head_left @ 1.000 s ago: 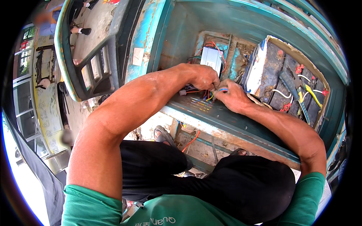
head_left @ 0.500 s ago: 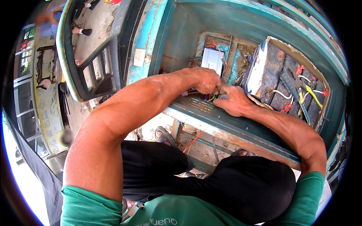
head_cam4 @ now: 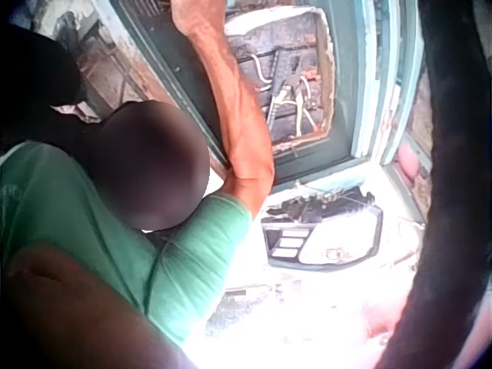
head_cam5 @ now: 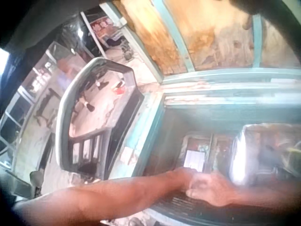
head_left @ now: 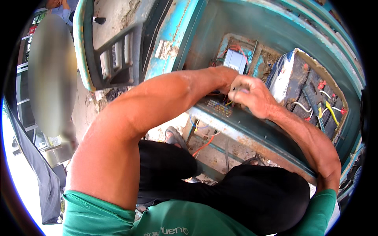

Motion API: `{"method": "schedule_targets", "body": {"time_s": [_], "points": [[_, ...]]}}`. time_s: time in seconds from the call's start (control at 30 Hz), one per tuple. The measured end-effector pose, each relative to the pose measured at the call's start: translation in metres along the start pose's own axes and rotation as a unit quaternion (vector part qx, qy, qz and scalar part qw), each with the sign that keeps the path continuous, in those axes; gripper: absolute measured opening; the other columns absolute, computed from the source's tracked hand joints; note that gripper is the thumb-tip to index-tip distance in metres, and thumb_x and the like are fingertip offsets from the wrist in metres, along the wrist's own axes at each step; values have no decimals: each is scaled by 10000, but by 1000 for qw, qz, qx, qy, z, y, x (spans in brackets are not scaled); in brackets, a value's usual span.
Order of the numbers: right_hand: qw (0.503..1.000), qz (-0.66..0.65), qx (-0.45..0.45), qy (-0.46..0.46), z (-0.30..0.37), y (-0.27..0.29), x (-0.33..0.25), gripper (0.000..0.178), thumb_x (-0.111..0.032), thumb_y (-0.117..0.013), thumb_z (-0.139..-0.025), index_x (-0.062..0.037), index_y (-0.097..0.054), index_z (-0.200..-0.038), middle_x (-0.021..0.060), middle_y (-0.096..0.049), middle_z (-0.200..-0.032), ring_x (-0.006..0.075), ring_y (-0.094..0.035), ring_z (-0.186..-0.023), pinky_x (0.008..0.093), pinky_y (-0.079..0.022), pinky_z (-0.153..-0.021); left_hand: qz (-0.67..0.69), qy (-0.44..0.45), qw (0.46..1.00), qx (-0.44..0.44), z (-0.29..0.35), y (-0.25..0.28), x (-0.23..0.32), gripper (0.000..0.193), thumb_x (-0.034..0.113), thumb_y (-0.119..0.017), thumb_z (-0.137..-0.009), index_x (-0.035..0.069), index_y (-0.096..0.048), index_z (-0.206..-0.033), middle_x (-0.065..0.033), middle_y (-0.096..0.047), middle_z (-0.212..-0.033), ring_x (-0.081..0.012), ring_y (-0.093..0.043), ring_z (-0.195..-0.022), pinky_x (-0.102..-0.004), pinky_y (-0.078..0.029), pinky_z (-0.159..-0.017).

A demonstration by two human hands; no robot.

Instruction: The person works on a vehicle's electrical system, manipulating wires and connectors near a battery and control module. They strip wire ends, connect wires to terminals, and adjust components within the compartment.

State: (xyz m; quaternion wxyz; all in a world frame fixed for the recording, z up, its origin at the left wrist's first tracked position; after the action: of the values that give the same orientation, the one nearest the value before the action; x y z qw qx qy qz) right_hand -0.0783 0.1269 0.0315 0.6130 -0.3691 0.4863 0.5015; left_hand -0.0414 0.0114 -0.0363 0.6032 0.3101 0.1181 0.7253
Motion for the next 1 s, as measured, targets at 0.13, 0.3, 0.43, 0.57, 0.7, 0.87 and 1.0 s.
{"method": "schedule_targets", "body": {"time_s": [0.13, 0.3, 0.43, 0.57, 0.7, 0.87, 1.0], "points": [[994, -61, 80, -39, -11, 3, 25, 364, -307, -590, -955, 50, -633, -1013, 110, -663, -804, 166, -636, -746, 334, -510, -686, 80, -49, 995, -33, 0, 1, -1, 276, 214, -612, -902, 124, -726, -1136, -148, -715, -1167, -308, -666, -1106, -431, -506, -936], [970, -171, 152, -83, -10, 12, 29, 355, -294, -563, -939, 50, -605, -1015, 103, -656, -881, 171, -636, -777, 336, -519, -714, 50, -36, 998, -27, -10, -12, -3, 221, 171, -625, -898, 123, -677, -1107, -133, -714, -1083, -330, -662, -1027, -445, -514, -898], [969, -175, 138, -110, -11, 12, 37, 336, -328, -549, -943, -11, -600, -1044, 62, -633, -925, 150, -616, -814, 326, -505, -702, 45, -57, 997, -35, -1, 1, 12, 181, 124, -613, -887, 103, -664, -1060, -133, -707, -1070, -325, -657, -1040, -447, -516, -896], [974, -161, 119, -107, -12, 11, 38, 334, -352, -550, -944, -42, -601, -1056, 40, -624, -947, 139, -606, -831, 322, -493, -695, 27, -40, 998, -30, 1, 2, 11, 177, 89, -615, -865, 98, -644, -1039, -133, -700, -1075, -312, -655, -1050, -442, -520, -882], [968, -171, 157, -98, -14, 11, 32, 319, -271, -589, -918, 40, -618, -983, 83, -653, -858, 159, -630, -764, 326, -517, -711, 87, -32, 995, -29, -9, -8, -5, 205, 61, -613, -848, 91, -632, -1050, -138, -698, -1076, -311, -656, -1046, -437, -524, -864], [966, -171, 161, -107, -12, 13, 32, 315, -268, -594, -914, 39, -623, -980, 82, -649, -847, 155, -621, -753, 326, -512, -705, 40, -32, 998, -35, 0, 4, 7, 209, 57, -610, -850, 84, -630, -1056, -144, -698, -1088, -322, -657, -1044, -440, -527, -858], [965, -176, 164, -100, -12, 12, 33, 311, -265, -598, -911, 38, -625, -974, 81, -648, -848, 152, -617, -751, 321, -510, -705, 23, -20, 999, -38, 5, 9, 13, 222, 76, -602, -868, 90, -647, -1085, -153, -700, -1113, -330, -661, -1048, -451, -528, -870]]}}
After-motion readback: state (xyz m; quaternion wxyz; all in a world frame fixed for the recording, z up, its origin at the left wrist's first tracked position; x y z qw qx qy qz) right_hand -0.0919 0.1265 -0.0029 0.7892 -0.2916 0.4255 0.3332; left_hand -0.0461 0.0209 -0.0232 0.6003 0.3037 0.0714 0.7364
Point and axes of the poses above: each hand's wrist, its own z-axis away from the middle knuckle, its own y-axis out of the back of the hand, x = y × z, the point moved 5 cm from there along -z, towards the middle knuckle
